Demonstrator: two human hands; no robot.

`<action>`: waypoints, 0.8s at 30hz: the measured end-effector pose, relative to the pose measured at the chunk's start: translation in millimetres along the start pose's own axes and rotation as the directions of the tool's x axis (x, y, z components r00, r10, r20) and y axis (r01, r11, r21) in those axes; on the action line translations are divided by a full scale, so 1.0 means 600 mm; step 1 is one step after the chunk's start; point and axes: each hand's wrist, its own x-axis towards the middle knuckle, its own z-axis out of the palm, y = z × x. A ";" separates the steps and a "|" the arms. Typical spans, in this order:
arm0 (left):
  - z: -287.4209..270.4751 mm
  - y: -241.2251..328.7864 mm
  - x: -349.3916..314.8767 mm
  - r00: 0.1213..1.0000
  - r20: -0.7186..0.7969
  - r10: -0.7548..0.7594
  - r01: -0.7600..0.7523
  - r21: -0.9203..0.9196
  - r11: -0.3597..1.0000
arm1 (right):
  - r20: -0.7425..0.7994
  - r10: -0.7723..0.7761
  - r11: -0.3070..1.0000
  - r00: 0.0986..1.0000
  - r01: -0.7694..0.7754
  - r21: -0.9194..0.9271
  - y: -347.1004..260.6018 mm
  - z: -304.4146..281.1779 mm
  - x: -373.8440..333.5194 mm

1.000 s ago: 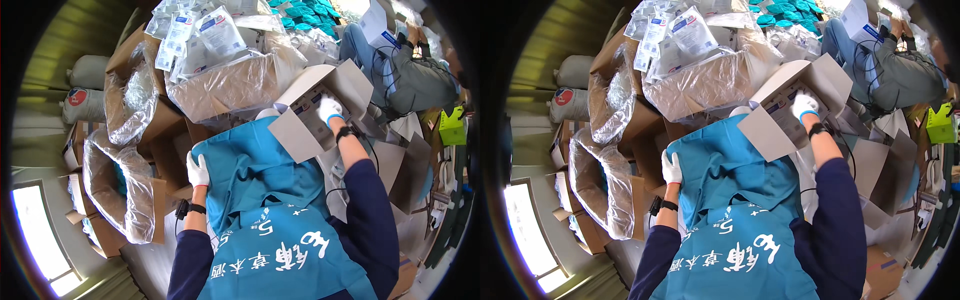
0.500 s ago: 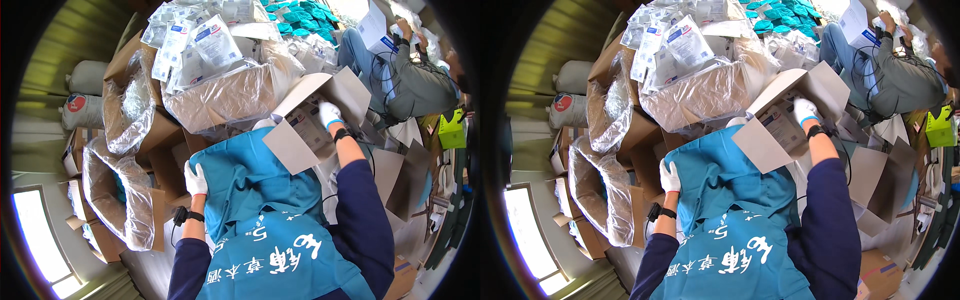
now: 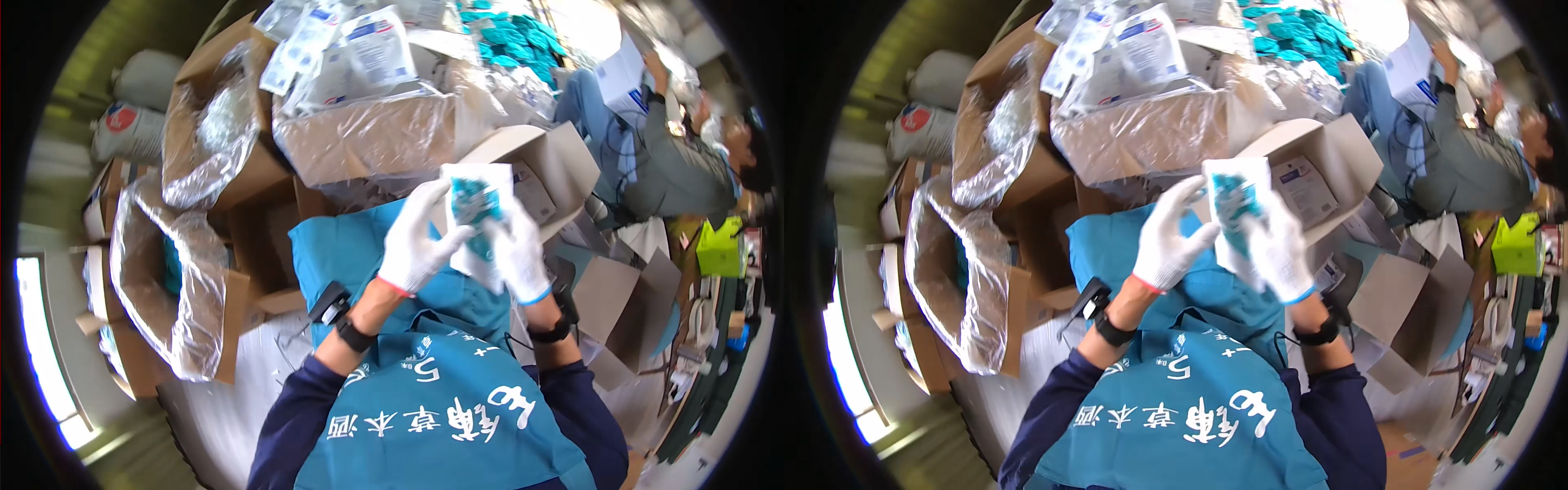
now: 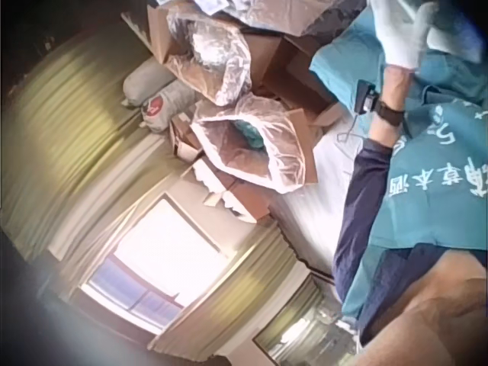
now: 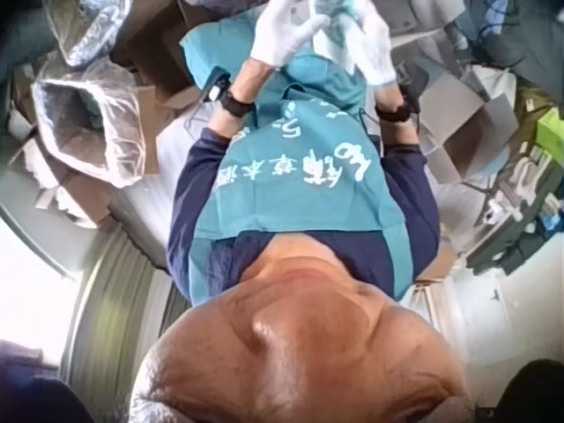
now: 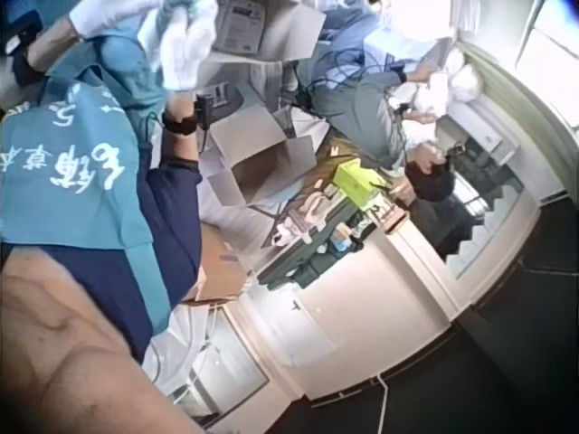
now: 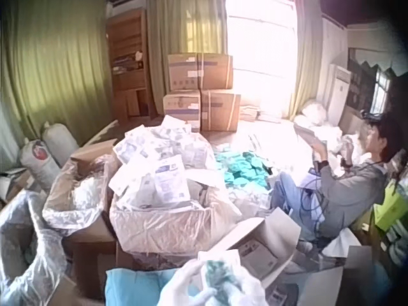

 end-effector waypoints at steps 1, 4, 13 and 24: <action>0.008 0.000 0.001 1.000 -0.008 0.010 -0.009 0.055 0.998 | 0.091 -0.112 0.985 0.989 0.123 -0.121 -0.038 0.030 -0.021; -0.026 -0.032 -0.015 0.982 -0.021 -0.187 0.182 -0.137 0.974 | 0.470 -0.106 0.948 0.877 0.231 -0.219 -0.086 0.075 -0.047; -0.099 -0.047 -0.092 0.918 0.240 -0.316 0.258 0.244 0.935 | 0.461 -0.257 0.926 0.849 0.353 -0.133 -0.062 0.115 -0.001; -0.085 -0.061 -0.119 0.940 0.291 -0.180 0.091 0.295 0.951 | 0.359 -0.409 0.839 0.839 0.501 -0.213 -0.044 0.112 -0.024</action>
